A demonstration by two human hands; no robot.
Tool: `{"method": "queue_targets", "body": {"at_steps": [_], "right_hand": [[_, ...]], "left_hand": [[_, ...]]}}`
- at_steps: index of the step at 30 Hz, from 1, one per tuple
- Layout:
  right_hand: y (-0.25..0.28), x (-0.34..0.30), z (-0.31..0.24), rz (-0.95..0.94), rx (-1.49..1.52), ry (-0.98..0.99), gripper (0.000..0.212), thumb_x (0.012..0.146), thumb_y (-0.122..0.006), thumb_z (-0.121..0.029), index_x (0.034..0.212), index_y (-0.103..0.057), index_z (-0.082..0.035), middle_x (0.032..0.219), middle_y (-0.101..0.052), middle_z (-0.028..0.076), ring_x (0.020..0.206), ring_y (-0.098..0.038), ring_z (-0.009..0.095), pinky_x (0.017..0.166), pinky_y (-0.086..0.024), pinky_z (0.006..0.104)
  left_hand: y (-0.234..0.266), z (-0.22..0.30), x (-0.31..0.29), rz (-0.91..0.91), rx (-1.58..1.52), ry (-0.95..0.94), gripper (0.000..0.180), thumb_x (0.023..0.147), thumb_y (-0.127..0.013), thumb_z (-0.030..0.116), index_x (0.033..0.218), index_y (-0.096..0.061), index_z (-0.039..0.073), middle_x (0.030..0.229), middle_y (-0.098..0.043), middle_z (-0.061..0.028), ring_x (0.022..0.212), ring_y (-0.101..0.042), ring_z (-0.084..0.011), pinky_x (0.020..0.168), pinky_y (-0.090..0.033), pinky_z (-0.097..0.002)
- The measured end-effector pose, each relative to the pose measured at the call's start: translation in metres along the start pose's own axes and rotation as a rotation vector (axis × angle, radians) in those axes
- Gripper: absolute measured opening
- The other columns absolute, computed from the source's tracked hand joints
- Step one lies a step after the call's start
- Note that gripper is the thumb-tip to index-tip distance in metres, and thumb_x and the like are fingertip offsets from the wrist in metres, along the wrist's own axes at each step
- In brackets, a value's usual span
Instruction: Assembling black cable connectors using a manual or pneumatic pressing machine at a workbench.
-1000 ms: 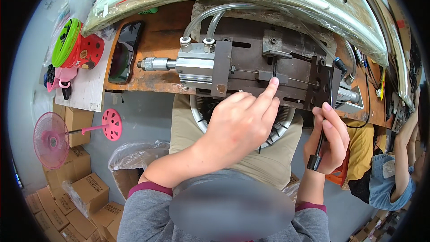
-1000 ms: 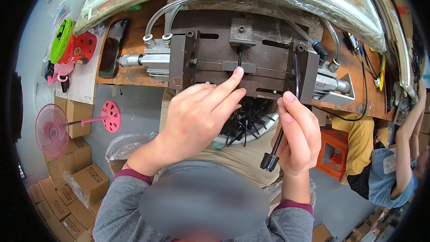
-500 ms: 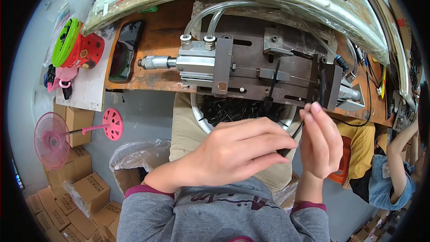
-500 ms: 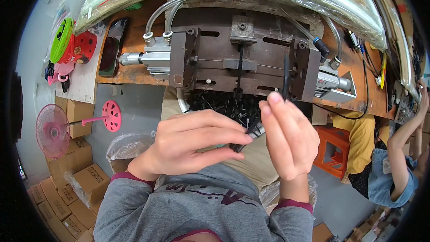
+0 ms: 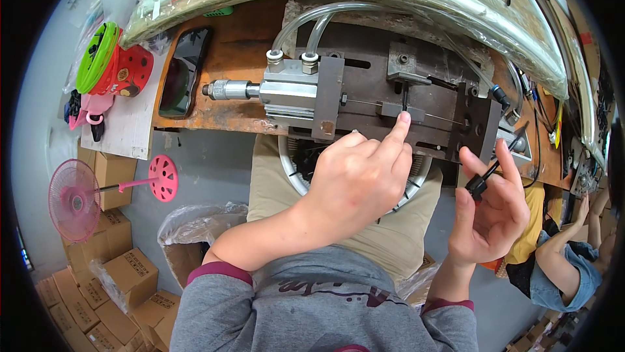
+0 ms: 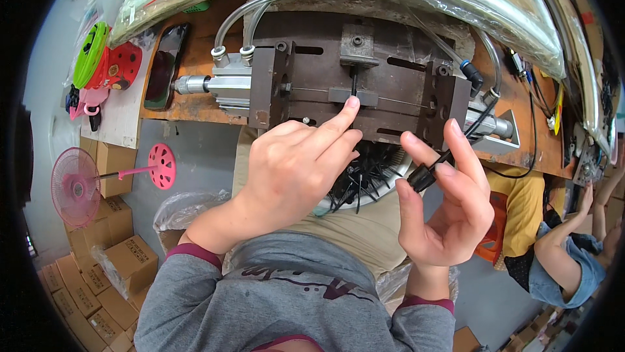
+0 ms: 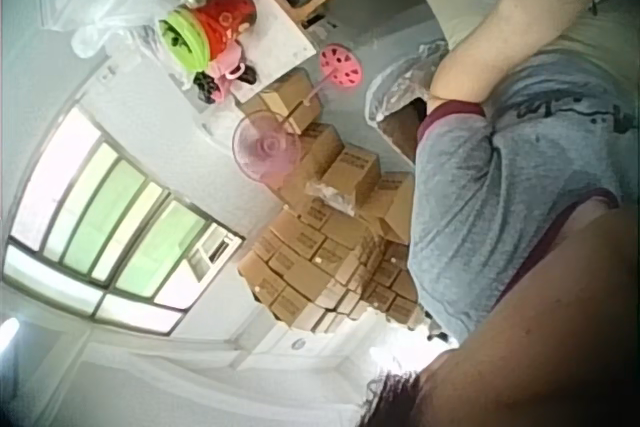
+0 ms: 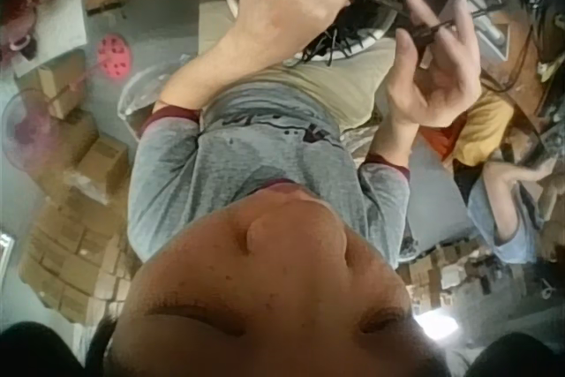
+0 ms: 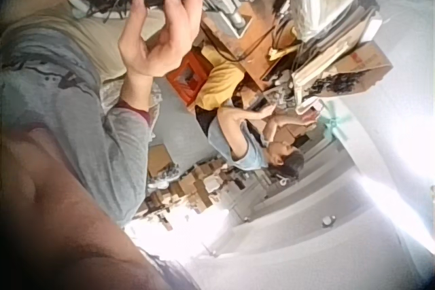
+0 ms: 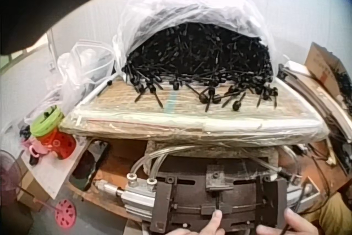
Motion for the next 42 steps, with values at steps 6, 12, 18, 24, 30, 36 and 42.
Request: {"method": "queue_targets", "body": {"at_steps": [6, 12, 18, 24, 30, 36, 42], "right_hand": [[0.004, 0.006, -0.006, -0.343, -0.405, 0.071, 0.032, 0.068, -0.077, 0.008, 0.098, -0.064, 0.002, 0.125, -0.055, 0.023, 0.099, -0.067, 0.027, 0.085, -0.056, 0.0353], [-0.014, 0.007, -0.001, -0.476, -0.506, 0.114, 0.027, 0.07, -0.074, 0.004, 0.094, -0.063, 0.003, 0.122, -0.061, 0.023, 0.092, -0.067, 0.03, 0.08, -0.056, 0.0352], [-0.03, -0.002, 0.014, -0.646, -0.661, 0.225, 0.021, 0.075, -0.072, -0.007, 0.092, -0.061, -0.002, 0.126, -0.061, 0.018, 0.062, -0.062, 0.017, 0.057, -0.05, 0.0276], [-0.043, 0.007, 0.011, -0.636, -0.737, 0.295, 0.015, 0.077, -0.07, -0.009, 0.087, -0.061, -0.003, 0.123, -0.063, 0.017, 0.048, -0.054, 0.012, 0.051, -0.045, 0.024], [-0.042, 0.011, 0.007, -0.683, -0.759, 0.235, 0.022, 0.074, -0.073, -0.008, 0.09, -0.06, -0.002, 0.122, -0.064, 0.015, 0.051, -0.057, 0.018, 0.053, -0.048, 0.0271], [-0.033, 0.067, -0.001, -0.533, -0.535, 0.221, 0.021, 0.077, -0.074, -0.014, 0.092, -0.062, -0.005, 0.089, -0.066, 0.011, 0.068, -0.065, 0.027, 0.06, -0.053, 0.0319], [-0.043, 0.206, 0.032, -0.264, -1.066, 0.723, 0.022, 0.08, -0.064, -0.004, 0.101, -0.062, -0.008, 0.094, -0.065, 0.005, 0.084, -0.065, 0.025, 0.072, -0.053, 0.0345]], "left_hand": [[0.006, -0.002, 0.0, -0.057, 0.014, 0.004, 0.027, 0.071, -0.076, 0.017, 0.093, -0.069, 0.003, 0.12, -0.065, -0.0116, 0.062, -0.061, -0.0147, 0.058, -0.048, -0.0256], [0.047, -0.017, 0.01, 0.12, -0.265, -0.007, 0.028, 0.071, -0.081, 0.021, 0.093, -0.073, 0.006, 0.1, -0.072, -0.0091, 0.064, -0.065, -0.0149, 0.056, -0.05, -0.0247], [0.068, -0.057, 0.087, 0.421, -0.141, -0.188, 0.018, 0.072, -0.079, 0.007, 0.088, -0.073, 0.003, 0.083, -0.071, -0.0089, 0.069, -0.067, -0.0172, 0.059, -0.053, -0.0252], [0.045, -0.094, 0.179, 0.429, 0.162, -0.168, 0.027, 0.074, -0.072, 0.011, 0.1, -0.072, 0.005, 0.085, -0.068, -0.0171, 0.085, -0.066, -0.0258, 0.081, -0.051, -0.0335], [0.02, -0.111, 0.211, 0.257, 0.243, -0.117, 0.018, 0.073, -0.068, 0.015, 0.089, -0.075, 0.012, 0.082, -0.071, -0.0089, 0.083, -0.069, -0.028, 0.074, -0.052, -0.0406], [0.085, -0.079, 0.144, 0.374, -0.202, -0.08, 0.018, 0.074, -0.072, 0.014, 0.089, -0.073, 0.005, 0.08, -0.066, -0.0109, 0.075, -0.067, -0.0235, 0.069, -0.054, -0.0346], [0.097, -0.021, 0.074, 0.337, -0.317, -0.138, 0.024, 0.067, -0.083, 0.008, 0.088, -0.071, 0.003, 0.094, -0.067, -0.0073, 0.074, -0.065, -0.0145, 0.061, -0.054, -0.0253]]}}
Point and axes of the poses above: each hand's wrist, its own x-axis towards the middle knuckle, its own y-axis out of the back of the hand, z = x × y, the point moved 3 cm from there along x, towards the middle knuckle
